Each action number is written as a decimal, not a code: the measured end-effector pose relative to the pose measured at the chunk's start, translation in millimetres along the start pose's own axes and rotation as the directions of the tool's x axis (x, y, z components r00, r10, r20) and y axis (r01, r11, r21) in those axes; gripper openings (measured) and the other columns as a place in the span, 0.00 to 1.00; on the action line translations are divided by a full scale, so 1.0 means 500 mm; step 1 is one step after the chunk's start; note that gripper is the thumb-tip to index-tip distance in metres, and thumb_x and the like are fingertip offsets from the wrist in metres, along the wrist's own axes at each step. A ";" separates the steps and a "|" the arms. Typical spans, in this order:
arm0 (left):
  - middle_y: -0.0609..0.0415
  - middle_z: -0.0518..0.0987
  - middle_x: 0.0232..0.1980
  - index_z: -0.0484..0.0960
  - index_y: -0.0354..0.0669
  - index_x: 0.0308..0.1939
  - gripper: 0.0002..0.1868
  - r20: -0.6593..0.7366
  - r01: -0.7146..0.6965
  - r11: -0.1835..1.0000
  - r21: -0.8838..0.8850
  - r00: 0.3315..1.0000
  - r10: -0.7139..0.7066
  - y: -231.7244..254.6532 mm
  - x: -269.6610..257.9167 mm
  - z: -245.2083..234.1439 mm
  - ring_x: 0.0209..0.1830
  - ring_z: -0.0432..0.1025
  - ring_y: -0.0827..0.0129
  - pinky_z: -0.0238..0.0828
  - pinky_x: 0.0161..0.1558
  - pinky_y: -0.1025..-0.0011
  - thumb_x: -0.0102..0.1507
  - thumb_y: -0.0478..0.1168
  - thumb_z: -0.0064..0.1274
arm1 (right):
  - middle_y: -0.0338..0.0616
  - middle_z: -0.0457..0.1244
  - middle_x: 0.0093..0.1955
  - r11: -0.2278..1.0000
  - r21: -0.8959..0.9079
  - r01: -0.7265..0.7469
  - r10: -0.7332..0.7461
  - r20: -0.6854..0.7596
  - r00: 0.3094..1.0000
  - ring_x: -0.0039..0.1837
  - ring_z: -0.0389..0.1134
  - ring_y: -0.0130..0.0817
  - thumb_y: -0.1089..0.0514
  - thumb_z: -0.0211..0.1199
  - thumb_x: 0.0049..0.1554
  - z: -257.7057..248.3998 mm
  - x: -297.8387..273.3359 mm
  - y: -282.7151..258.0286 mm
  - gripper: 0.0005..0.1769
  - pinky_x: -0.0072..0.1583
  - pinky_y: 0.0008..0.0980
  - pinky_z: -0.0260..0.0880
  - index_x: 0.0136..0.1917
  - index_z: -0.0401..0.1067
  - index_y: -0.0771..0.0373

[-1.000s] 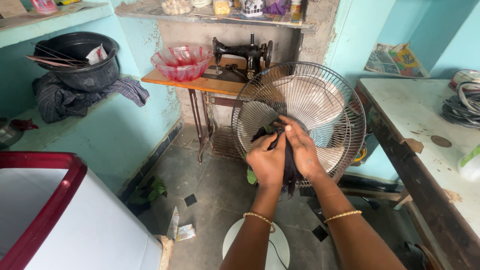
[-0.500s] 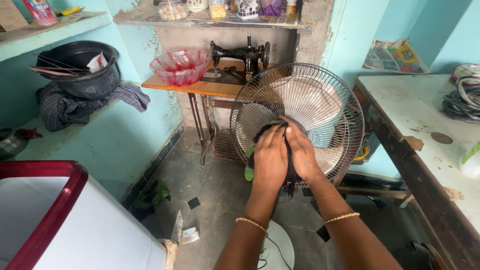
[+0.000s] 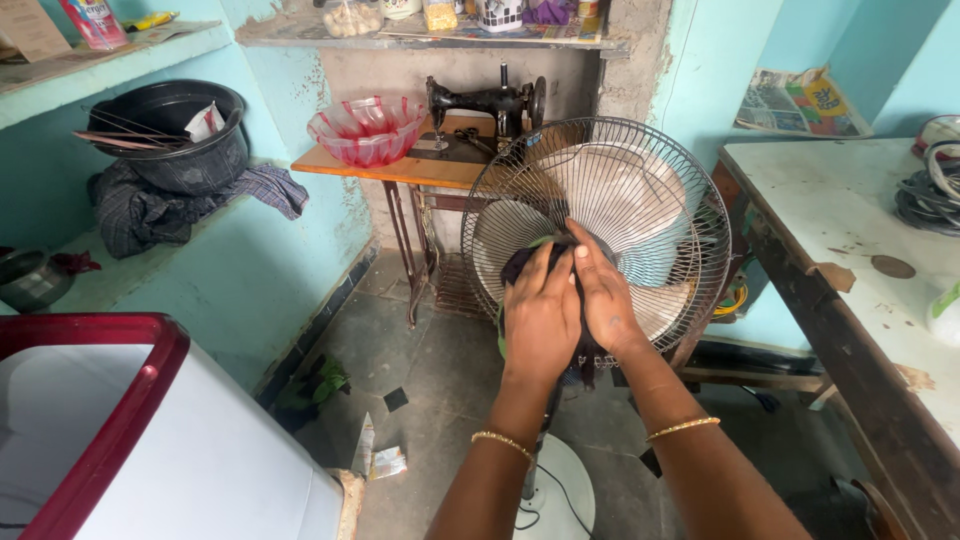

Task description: The person wipes the front grill and motor housing of a standing electric fan using a green cloth. They rotate the fan head to reach different areas and continue wiping the metal cage and plastic cover throughout the clip.

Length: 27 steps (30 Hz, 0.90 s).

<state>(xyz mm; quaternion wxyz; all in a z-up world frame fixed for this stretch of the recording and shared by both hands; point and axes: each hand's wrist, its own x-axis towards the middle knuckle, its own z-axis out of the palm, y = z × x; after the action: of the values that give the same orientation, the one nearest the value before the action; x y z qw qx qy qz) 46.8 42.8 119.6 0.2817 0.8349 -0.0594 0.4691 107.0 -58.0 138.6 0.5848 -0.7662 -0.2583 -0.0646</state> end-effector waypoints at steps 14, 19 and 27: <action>0.48 0.70 0.72 0.72 0.42 0.71 0.22 0.154 0.021 0.999 0.032 0.988 -0.026 -0.002 -0.140 0.008 0.76 0.59 0.52 0.58 0.65 0.43 0.72 0.38 0.44 | 0.39 0.65 0.71 0.979 0.071 -0.193 0.181 0.143 0.973 0.82 0.50 0.38 0.31 0.25 0.64 -0.026 0.026 -0.025 0.41 0.79 0.39 0.40 0.79 0.56 0.53; 0.44 0.69 0.72 0.71 0.38 0.70 0.21 0.061 0.133 0.991 -0.013 0.989 -0.132 -0.009 -0.208 0.027 0.77 0.58 0.45 0.56 0.71 0.47 0.72 0.38 0.44 | 0.38 0.67 0.69 0.982 0.090 -0.166 0.157 0.105 0.982 0.78 0.56 0.37 0.33 0.27 0.65 -0.008 0.018 -0.029 0.39 0.77 0.36 0.49 0.76 0.60 0.54; 0.31 0.62 0.75 0.65 0.29 0.73 0.26 -0.081 0.227 0.955 -0.188 0.966 -0.246 -0.008 -0.167 0.032 0.78 0.54 0.38 0.48 0.74 0.49 0.75 0.43 0.36 | 0.40 0.69 0.65 0.998 0.049 -0.039 0.039 0.001 0.999 0.71 0.66 0.37 0.35 0.31 0.67 0.005 0.026 0.015 0.37 0.75 0.33 0.59 0.67 0.72 0.58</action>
<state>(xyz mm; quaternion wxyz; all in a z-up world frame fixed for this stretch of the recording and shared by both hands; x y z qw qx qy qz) 13.9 23.9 43.3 0.4118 0.7820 0.0142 0.4676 120.9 -52.9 136.6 0.6045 -0.7566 -0.2447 -0.0470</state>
